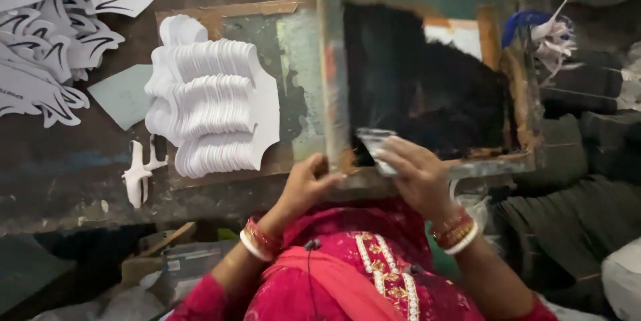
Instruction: The person performs screen printing on white cutout shapes. They pour black ink onto a screen, spread it with a squeegee, and press the ink through the mesh onto the shapes placed on a table. The person repeatedly picks up printed shapes and places them on a growing pile.
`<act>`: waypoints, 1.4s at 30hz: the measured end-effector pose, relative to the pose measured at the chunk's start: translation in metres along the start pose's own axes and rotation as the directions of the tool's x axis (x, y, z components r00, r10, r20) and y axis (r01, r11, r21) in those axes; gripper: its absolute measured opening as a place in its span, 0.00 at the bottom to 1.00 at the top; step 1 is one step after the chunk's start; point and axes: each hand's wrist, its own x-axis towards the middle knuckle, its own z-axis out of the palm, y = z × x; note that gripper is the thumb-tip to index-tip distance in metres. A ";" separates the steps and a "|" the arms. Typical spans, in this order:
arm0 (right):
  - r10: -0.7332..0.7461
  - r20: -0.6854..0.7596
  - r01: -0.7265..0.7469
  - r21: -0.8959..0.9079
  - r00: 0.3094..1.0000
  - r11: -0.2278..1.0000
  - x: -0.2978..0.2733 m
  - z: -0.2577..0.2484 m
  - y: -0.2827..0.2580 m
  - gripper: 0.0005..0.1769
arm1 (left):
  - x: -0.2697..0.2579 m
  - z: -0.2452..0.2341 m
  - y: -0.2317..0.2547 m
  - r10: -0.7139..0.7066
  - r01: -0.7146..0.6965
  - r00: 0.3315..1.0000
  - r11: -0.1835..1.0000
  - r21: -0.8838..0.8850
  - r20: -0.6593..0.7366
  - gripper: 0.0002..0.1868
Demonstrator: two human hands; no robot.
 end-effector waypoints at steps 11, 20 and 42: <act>-0.069 0.241 0.103 -0.132 0.968 0.986 0.135 0.093 0.113 0.17 | 0.001 -0.020 -0.021 -0.030 0.295 0.955 0.055 0.954 -0.294 0.23; 0.057 0.439 0.008 -0.146 0.897 0.989 -0.008 0.040 0.016 0.20 | 0.003 -0.024 -0.020 0.006 0.268 0.963 0.073 0.961 -0.269 0.20; -0.386 -0.286 -0.179 -0.940 0.877 0.290 -0.114 -0.106 0.101 0.30 | 0.207 -0.057 -0.016 0.565 0.064 0.803 0.236 0.970 -0.190 0.11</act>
